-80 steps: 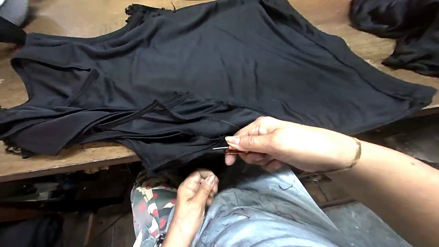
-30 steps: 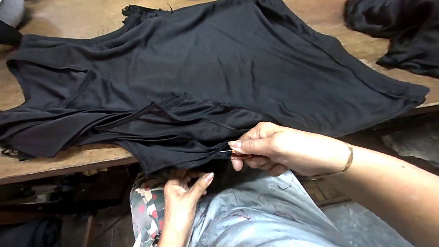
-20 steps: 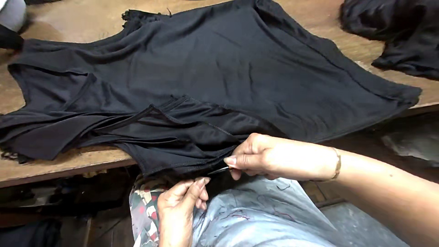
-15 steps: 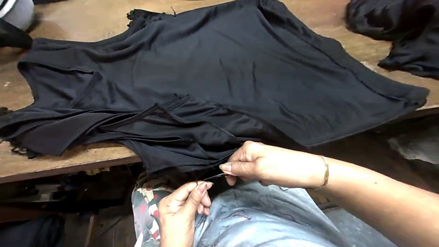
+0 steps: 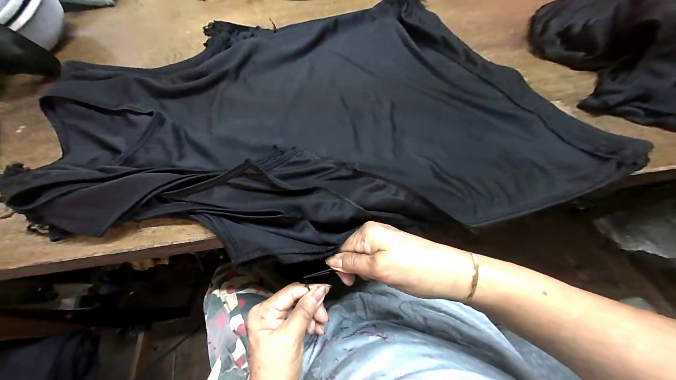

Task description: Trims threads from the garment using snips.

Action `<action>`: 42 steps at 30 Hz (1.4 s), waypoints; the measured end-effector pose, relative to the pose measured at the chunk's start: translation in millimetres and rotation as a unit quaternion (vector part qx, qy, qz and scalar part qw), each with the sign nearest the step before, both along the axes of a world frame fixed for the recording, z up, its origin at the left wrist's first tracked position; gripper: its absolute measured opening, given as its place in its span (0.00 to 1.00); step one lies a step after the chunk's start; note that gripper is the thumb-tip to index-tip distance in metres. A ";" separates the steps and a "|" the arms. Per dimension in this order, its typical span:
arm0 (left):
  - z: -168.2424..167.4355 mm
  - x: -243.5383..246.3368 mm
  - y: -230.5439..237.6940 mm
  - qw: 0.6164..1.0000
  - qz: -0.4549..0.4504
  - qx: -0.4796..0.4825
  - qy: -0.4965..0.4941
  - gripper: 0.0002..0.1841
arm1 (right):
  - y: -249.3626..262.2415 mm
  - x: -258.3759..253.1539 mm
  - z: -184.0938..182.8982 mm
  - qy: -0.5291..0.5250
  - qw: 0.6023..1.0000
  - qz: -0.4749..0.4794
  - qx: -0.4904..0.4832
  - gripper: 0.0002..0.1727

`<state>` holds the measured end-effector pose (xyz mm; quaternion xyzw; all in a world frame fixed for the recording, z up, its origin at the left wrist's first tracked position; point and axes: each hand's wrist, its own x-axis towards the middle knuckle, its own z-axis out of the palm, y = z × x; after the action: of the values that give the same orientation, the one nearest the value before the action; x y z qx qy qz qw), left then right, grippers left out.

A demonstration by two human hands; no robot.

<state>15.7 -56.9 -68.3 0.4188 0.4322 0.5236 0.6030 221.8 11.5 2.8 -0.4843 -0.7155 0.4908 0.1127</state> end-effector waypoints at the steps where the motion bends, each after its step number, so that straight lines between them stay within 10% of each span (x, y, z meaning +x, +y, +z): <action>1: -1.1 0.1 0.7 1.000 0.004 -0.004 0.011 0.05 | 0.1 0.0 1.6 0.000 1.000 -0.005 -0.010 0.24; 7: 3.0 -19.1 25.6 0.992 0.098 -0.056 -0.056 0.38 | 14.9 15.7 28.7 0.155 0.968 -0.085 -0.180 0.25; 13: 39.1 -28.8 40.9 0.986 0.129 -0.053 -0.089 0.08 | 36.1 25.9 43.5 0.301 0.903 -0.130 -0.277 0.28; 23: 51.0 -51.9 32.8 0.992 0.081 -0.058 -0.074 0.04 | 43.3 23.9 48.4 0.375 0.849 -0.187 -0.321 0.30; 26: 43.4 -58.4 28.0 0.992 0.079 -0.059 -0.082 0.06 | 40.5 23.8 45.6 0.345 0.889 -0.170 -0.249 0.28; 29: 48.1 -55.1 29.6 0.992 0.105 -0.063 -0.036 0.08 | 35.2 16.6 38.4 0.161 0.974 -0.143 0.070 0.12; 32: 68.1 -48.9 40.6 0.993 0.115 -0.040 -0.008 0.11 | 28.0 -0.1 26.0 -0.070 0.938 -0.035 0.337 0.28; 34: 80.3 -44.8 48.1 0.992 0.121 -0.036 -0.009 0.09 | 29.7 -9.3 18.8 -0.092 0.907 -0.020 0.410 0.17; 36: 88.2 -41.8 52.7 0.992 0.116 -0.045 -0.037 0.08 | 37.5 -13.0 19.8 -0.079 0.908 -0.048 0.409 0.04; 42: 104.5 -40.0 73.4 0.992 0.124 0.004 -0.002 0.09 | 69.5 -2.9 55.0 -0.035 0.981 -0.068 0.180 0.17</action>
<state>-24.3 16.6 36.2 0.3632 0.4780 0.5967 0.5325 218.9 81.0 57.8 -0.5204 -0.7608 0.3284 0.2063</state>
